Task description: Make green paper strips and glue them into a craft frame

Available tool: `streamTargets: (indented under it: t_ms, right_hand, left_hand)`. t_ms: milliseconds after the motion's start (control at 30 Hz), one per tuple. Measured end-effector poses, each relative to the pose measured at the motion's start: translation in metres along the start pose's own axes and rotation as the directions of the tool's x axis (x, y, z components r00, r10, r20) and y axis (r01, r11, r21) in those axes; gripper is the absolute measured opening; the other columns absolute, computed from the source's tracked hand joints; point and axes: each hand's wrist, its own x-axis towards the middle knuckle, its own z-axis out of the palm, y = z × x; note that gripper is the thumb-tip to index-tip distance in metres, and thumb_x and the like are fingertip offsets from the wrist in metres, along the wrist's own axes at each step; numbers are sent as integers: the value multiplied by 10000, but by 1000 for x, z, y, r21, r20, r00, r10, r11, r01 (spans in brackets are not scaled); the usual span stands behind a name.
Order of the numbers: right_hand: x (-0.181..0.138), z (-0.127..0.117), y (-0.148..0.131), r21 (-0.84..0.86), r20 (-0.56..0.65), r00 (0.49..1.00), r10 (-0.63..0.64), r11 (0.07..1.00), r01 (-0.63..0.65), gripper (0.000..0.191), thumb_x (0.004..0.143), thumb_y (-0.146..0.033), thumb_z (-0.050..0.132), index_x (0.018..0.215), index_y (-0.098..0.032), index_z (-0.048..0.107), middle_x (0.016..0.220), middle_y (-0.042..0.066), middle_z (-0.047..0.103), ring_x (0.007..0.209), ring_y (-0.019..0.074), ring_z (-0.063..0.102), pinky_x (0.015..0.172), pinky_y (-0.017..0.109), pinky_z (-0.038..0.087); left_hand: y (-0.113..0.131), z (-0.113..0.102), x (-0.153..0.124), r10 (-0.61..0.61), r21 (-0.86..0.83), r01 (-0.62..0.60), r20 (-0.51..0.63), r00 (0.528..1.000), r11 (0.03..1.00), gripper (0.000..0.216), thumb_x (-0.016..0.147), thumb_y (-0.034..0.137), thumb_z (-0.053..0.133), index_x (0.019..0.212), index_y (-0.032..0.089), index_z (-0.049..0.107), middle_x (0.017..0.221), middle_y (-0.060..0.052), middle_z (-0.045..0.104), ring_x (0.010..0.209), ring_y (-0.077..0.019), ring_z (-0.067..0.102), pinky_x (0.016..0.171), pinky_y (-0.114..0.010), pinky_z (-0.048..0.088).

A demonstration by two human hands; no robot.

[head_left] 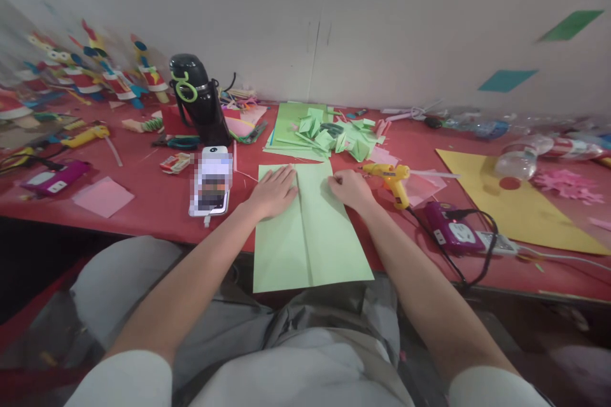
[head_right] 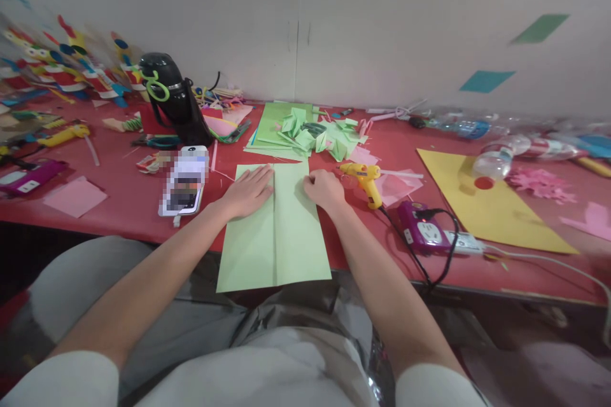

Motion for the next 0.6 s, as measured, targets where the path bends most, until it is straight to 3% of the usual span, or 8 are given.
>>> streamTargets:
  t_ms: [600]
  right_hand:
    - [-3, -1, -2, -22, 6, 1000, 3, 1000, -3, 293, 866, -309, 504, 593, -202, 493, 674, 46, 617, 676, 175, 510, 568, 273, 287]
  left_hand:
    - [2, -2, -1, 1, -1, -1, 4, 1000, 1000, 631, 1011, 417, 186, 1579, 145, 229, 1669, -64, 134, 1546, -203, 102, 1256, -447, 108]
